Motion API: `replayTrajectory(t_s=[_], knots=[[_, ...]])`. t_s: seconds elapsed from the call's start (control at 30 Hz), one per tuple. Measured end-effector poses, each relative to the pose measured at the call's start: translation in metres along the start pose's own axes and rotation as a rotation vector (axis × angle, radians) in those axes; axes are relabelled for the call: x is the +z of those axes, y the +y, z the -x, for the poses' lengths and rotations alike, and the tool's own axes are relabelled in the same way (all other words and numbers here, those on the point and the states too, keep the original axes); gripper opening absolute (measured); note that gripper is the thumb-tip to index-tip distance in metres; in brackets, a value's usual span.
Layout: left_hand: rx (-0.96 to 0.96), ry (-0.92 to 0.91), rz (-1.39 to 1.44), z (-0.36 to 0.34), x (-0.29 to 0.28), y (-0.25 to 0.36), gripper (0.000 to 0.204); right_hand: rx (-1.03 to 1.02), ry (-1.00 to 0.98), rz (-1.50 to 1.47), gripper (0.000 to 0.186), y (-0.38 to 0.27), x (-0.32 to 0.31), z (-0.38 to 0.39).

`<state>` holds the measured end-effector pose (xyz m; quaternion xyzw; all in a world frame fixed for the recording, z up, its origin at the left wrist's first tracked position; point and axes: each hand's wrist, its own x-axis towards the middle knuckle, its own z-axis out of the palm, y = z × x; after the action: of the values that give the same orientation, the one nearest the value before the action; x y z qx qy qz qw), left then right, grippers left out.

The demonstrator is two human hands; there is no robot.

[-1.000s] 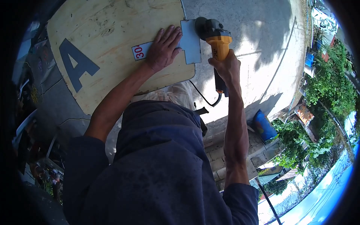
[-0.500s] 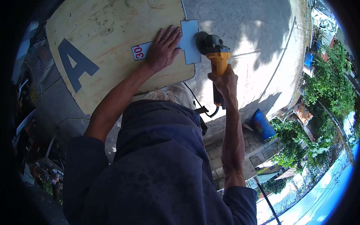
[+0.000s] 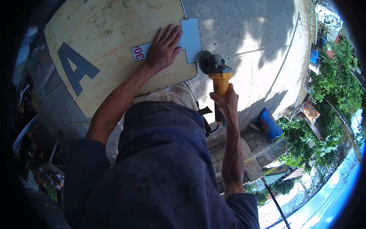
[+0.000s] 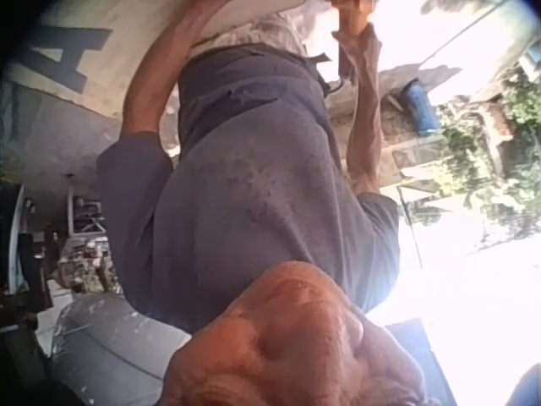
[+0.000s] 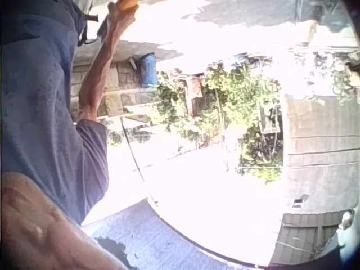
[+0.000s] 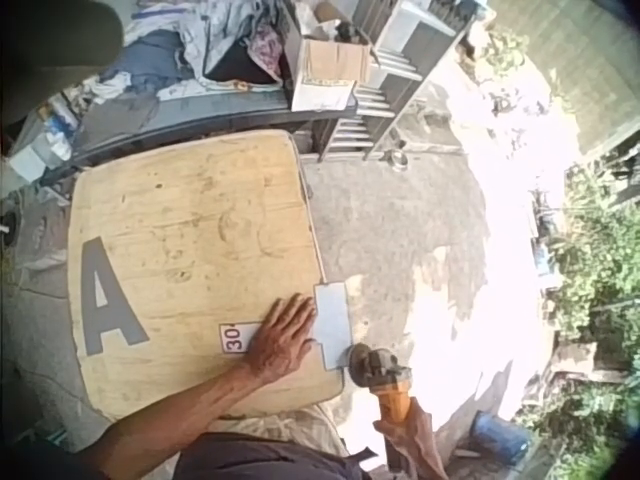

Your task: Cutting and trimming a metal letter 'E' sign using an angle grinder.

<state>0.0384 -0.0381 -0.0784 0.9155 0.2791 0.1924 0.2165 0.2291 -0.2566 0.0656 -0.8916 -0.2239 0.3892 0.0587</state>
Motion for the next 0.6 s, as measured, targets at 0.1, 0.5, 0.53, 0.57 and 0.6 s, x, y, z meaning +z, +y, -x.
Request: replayTrajectory(t_s=[0.1, 0.5, 0.53, 0.57, 0.6], knots=[[0.002, 0.003, 0.003, 0.0, 0.001, 0.0, 0.06, 0.03, -0.053, -0.172, 0.058, 0.006, -0.005, 0.004], [0.025, 0.019, -0.008, -0.001, 0.0, 0.0, 0.058, -0.066, -0.273, -0.444, 0.046, -0.07, -0.046, -0.081], [0.018, 0.021, -0.011, -0.001, 0.0, 0.0, 0.058, -0.072, -0.285, -0.443, 0.047, -0.072, -0.048, -0.085], [0.023, 0.021, -0.013, -0.001, 0.0, 0.0, 0.058, -0.075, -0.289, -0.439, 0.047, -0.074, -0.049, -0.087], [0.028, 0.021, -0.015, 0.0, 0.0, 0.0, 0.058, -0.081, -0.305, -0.448, 0.047, -0.075, -0.05, -0.089]])
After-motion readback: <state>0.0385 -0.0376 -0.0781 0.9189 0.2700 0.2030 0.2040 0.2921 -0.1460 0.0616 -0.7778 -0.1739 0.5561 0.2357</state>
